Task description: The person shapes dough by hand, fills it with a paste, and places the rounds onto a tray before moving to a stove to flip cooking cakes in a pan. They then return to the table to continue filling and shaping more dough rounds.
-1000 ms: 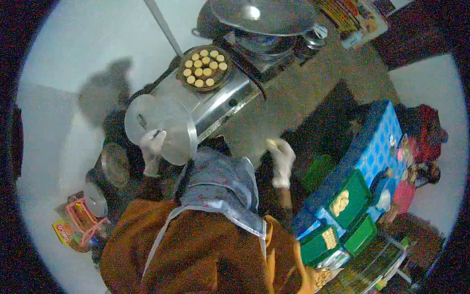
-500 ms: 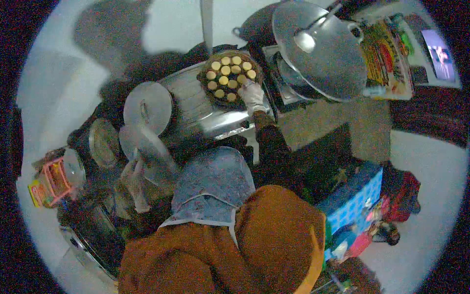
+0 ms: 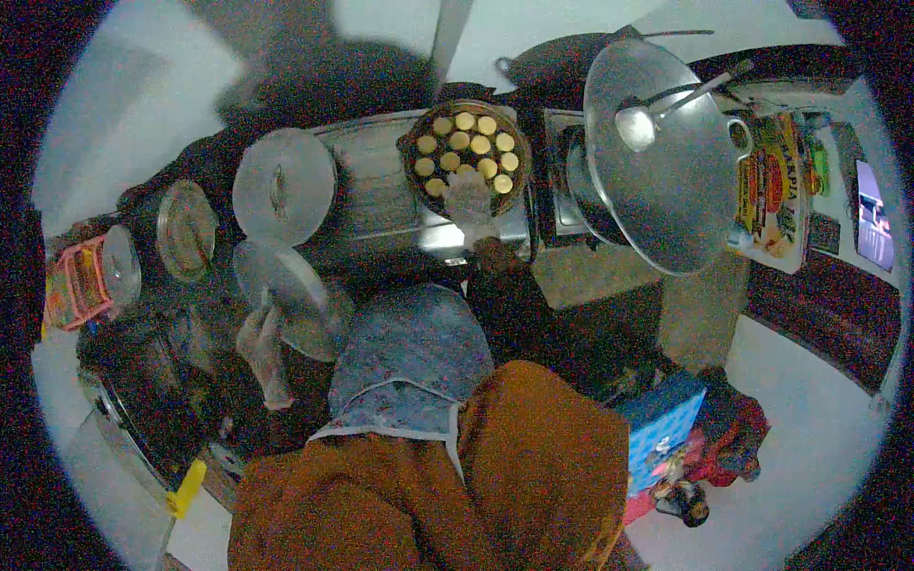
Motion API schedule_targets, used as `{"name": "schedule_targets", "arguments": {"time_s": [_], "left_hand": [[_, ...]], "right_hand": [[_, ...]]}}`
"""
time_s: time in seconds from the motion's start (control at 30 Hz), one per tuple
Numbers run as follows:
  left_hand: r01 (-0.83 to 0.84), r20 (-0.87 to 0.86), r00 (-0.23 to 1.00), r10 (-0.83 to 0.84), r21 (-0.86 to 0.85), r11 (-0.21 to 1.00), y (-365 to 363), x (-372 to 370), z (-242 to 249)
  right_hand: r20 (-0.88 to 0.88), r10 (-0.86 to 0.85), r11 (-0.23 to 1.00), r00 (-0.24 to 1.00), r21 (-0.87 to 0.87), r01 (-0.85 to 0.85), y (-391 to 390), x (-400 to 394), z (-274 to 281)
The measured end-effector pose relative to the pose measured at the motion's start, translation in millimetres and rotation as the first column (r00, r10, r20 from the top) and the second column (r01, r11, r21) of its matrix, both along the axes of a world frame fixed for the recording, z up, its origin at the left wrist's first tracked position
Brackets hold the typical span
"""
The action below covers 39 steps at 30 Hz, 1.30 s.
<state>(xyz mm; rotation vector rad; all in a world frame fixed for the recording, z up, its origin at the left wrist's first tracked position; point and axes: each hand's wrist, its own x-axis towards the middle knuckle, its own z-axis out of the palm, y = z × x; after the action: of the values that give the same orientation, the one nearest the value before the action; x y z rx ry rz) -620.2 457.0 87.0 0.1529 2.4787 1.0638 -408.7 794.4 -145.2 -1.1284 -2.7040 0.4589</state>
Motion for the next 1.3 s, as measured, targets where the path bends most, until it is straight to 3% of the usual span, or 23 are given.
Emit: {"name": "schedule_targets", "arguments": {"time_s": [0.07, 0.17, 0.27, 0.37, 0.47, 0.57, 0.6, 0.67, 0.77, 0.87, 0.97, 1.03, 1.1, 1.13, 1.23, 1.3], "left_hand": [[-0.030, 0.003, 1.000, 0.030, 0.016, 0.999, -1, 1, -3], [-0.039, 0.013, 0.999, 0.038, 0.051, 0.998, -4, 2, -1], [-0.062, 0.039, 0.998, 0.058, 0.102, 0.993, -11, 2, -6], [-0.069, 0.042, 0.997, 0.066, 0.079, 0.994, -15, 2, -6], [-0.070, 0.034, 0.997, 0.068, 0.065, 0.995, -17, 1, -7], [-0.069, 0.019, 0.997, 0.069, 0.026, 0.997, -13, -3, -2], [-0.068, 0.016, 0.998, 0.068, 0.005, 0.998, -12, -3, 0], [-0.076, 0.016, 0.997, 0.076, 0.023, 0.997, -16, -6, -4], [-0.070, 0.017, 0.997, 0.070, 0.017, 0.997, -12, -10, -2], [-0.037, -0.015, 0.999, 0.038, 0.049, 0.998, -13, -9, -4], [-0.049, 0.009, 0.999, 0.048, 0.064, 0.997, -12, -9, -8], [-0.064, 0.046, 0.997, 0.061, 0.071, 0.995, -12, -9, -8], [-0.070, 0.077, 0.995, 0.063, 0.087, 0.994, -12, -11, -8], [-0.074, 0.057, 0.996, 0.070, 0.071, 0.995, -15, -13, -10], [-0.102, 0.035, 0.994, 0.101, 0.048, 0.994, -20, -15, -15], [-0.141, 0.065, 0.988, 0.137, 0.063, 0.988, -17, -14, -10]], "right_hand": [[0.100, -0.097, 0.995, 0.990, 0.009, 0.096, -7, -14, 1], [0.133, -0.034, 0.999, 0.990, -0.026, 0.038, -6, -22, 6], [-0.060, -0.103, 0.993, 0.993, -0.060, 0.100, -10, -23, -1], [-0.114, -0.141, 0.979, 0.983, -0.161, 0.122, -8, -24, -2], [-0.132, -0.191, 0.917, 0.973, -0.378, 0.128, -3, -26, -7], [-0.274, -0.052, 0.997, 0.960, -0.076, 0.033, -6, -23, 0], [-0.322, -0.091, 0.985, 0.942, -0.166, 0.038, -8, -19, 6], [-0.405, -0.178, 0.940, 0.897, -0.340, 0.033, -12, -16, 38], [-0.500, -0.459, 0.858, 0.734, -0.465, 0.219, -4, 9, 33], [-0.478, -0.754, 0.601, 0.451, -0.778, 0.180, 1, 26, 18], [-0.201, -0.436, 0.827, 0.877, -0.475, 0.301, 2, 22, 26], [-0.204, -0.226, 0.961, 0.953, -0.207, 0.184, 3, 13, -13], [-0.252, -0.014, 0.995, 0.968, 0.089, 0.037, 0, 1, -37], [-0.066, -0.107, 0.994, 0.992, -0.014, 0.106, -3, -12, -25], [0.031, -0.115, 0.988, 0.993, -0.096, 0.117, -6, -31, -8], [-0.063, -0.099, 0.990, 0.993, -0.106, 0.092, -7, -33, 1]]}}
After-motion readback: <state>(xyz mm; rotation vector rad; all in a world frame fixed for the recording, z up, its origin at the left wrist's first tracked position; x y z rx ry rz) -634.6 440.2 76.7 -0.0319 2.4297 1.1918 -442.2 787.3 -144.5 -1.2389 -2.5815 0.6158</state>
